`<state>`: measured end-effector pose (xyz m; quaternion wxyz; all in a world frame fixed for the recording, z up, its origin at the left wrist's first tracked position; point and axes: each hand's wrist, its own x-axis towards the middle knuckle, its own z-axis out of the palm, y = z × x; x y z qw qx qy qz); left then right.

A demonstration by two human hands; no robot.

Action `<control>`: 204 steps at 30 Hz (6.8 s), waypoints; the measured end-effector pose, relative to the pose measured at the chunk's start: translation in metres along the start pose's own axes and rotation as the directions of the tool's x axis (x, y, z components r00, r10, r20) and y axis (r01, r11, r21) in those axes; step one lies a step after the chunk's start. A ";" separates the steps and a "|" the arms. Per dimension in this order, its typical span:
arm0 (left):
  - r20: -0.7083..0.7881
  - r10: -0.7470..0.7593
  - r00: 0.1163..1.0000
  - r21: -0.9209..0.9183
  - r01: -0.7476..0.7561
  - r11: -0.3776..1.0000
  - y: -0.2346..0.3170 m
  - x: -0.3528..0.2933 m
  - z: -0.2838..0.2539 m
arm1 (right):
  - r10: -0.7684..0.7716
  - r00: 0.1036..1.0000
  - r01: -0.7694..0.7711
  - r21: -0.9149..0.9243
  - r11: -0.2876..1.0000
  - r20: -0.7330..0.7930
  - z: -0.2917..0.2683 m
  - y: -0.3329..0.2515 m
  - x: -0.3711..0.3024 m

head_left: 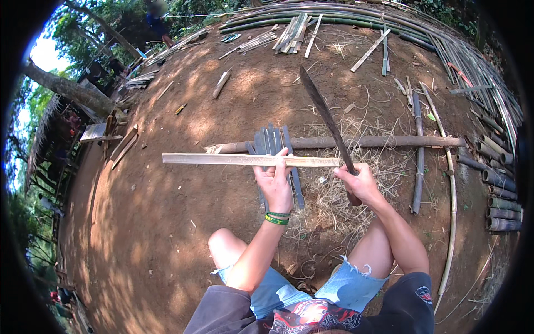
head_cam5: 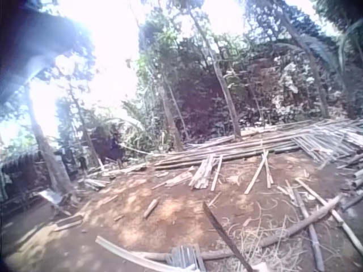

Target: The person sits on the ground and uses a machete to split long bamboo strips into thinner slats. They hold the bamboo vertically against a wooden support and strike it with the blade to separate the layers, then place the finished slats into a pile.

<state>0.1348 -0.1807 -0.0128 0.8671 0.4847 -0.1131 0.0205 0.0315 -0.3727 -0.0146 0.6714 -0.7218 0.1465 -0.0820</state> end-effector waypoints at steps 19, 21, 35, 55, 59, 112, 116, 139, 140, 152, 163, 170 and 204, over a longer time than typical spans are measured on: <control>0.656 -0.705 0.271 0.057 0.913 0.404 0.082 -0.075 -0.057 | 0.069 0.970 0.104 0.652 0.751 -0.234 -0.035 0.002 0.007; 0.629 -0.760 0.164 0.237 0.890 0.389 0.093 -0.076 -0.068 | 0.042 0.962 0.132 0.594 0.793 -0.269 -0.031 0.002 0.012; 0.470 -0.640 0.608 0.247 0.606 0.756 0.041 -0.062 -0.014 | -0.326 0.934 0.353 -0.533 0.769 0.148 0.017 0.004 -0.009; 0.350 -0.636 0.688 0.457 0.467 0.757 0.083 -0.135 -0.037 | -0.584 0.806 0.440 -0.757 0.483 0.096 -0.018 0.017 0.025; 0.295 -0.769 0.567 0.415 0.649 0.638 0.109 -0.161 -0.052 | -0.307 0.933 0.067 -0.747 0.662 -0.188 -0.054 0.026 0.047; 0.197 -0.548 0.813 0.392 0.448 0.804 0.045 -0.094 -0.040 | -0.542 0.749 0.625 -0.679 0.385 0.381 0.024 -0.002 -0.017; 0.208 -0.551 0.808 0.546 0.372 0.751 0.058 -0.116 -0.045 | -0.501 0.830 0.489 -0.754 0.439 0.246 0.005 0.009 0.003; 0.405 -0.711 0.575 0.027 0.770 0.637 0.048 -0.083 -0.049 | -0.464 0.802 0.571 -0.709 0.413 0.376 0.023 0.001 -0.022; 0.355 -0.688 0.633 0.110 0.703 0.703 0.045 -0.084 -0.049 | -0.475 0.782 0.598 -0.701 0.388 0.404 0.026 0.000 -0.024; 0.254 -0.471 0.845 0.512 0.295 0.806 0.044 -0.124 -0.067 | -0.482 0.851 0.442 -0.779 0.446 0.207 -0.006 0.002 0.001; 0.102 -0.618 0.779 0.678 0.401 0.616 0.071 -0.167 -0.098 | 0.066 0.976 -0.048 0.093 0.994 -0.210 -0.062 0.047 0.037; 0.243 -0.512 0.824 0.817 0.110 0.566 0.063 -0.161 -0.091 | 0.110 0.994 -0.106 0.498 0.861 0.021 -0.028 0.025 0.029; -0.071 -0.295 0.953 0.909 0.184 0.374 0.001 -0.134 -0.169 | -0.106 0.921 0.024 -0.217 0.976 -0.376 -0.039 0.052 0.044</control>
